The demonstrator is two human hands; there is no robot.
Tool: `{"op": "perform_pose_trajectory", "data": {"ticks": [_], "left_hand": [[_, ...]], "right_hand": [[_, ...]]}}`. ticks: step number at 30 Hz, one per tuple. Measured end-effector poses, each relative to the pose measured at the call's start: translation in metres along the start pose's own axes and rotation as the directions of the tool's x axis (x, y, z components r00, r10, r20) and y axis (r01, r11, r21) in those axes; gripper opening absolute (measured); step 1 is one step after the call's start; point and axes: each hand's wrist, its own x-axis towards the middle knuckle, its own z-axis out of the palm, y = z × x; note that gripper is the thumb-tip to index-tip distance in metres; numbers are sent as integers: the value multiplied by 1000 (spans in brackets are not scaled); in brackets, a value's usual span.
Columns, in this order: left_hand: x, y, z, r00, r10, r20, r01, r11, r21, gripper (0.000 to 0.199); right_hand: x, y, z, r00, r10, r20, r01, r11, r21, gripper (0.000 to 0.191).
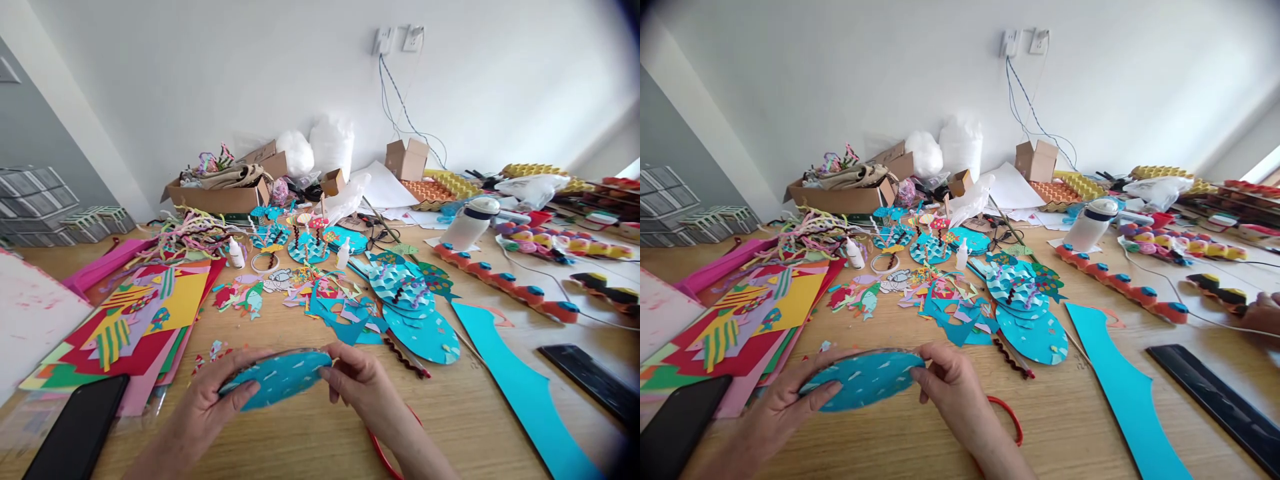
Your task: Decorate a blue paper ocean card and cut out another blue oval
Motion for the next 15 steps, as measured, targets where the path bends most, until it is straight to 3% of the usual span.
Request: {"op": "perform_pose_trajectory", "data": {"ticks": [2, 5, 8, 10, 12, 14, 15], "left_hand": [[-3, 6, 1, 986, 69, -154, -80, 995, -63, 36], [-6, 2, -3, 918, 130, -373, -204, 965, -164, 59], [-9, -13, -5, 954, 75, -291, -162, 943, -290, 64], [-12, -22, -2, 974, -88, -207, -16, 890, -456, 49], [-15, -27, 7, 973, -231, 0, 180, 757, -628, 45], [-16, -28, 18, 945, -244, 219, 327, 642, -693, 49], [-16, -27, 23, 938, -226, 264, 347, 617, -706, 48]], "right_hand": [[-2, -2, 0, 973, -213, -88, 206, 976, -74, 12], [-8, -8, -5, 834, -510, -208, 440, 844, -306, 22], [-15, -10, -7, 724, -639, -260, 483, 738, -471, 32], [-16, -9, -6, 686, -677, -267, 489, 700, -520, 35], [-16, -8, -2, 665, -697, -268, 492, 679, -545, 36], [-14, -6, 3, 653, -711, -259, 498, 661, -562, 36], [-13, -5, 6, 652, -716, -250, 501, 654, -567, 36]]}}
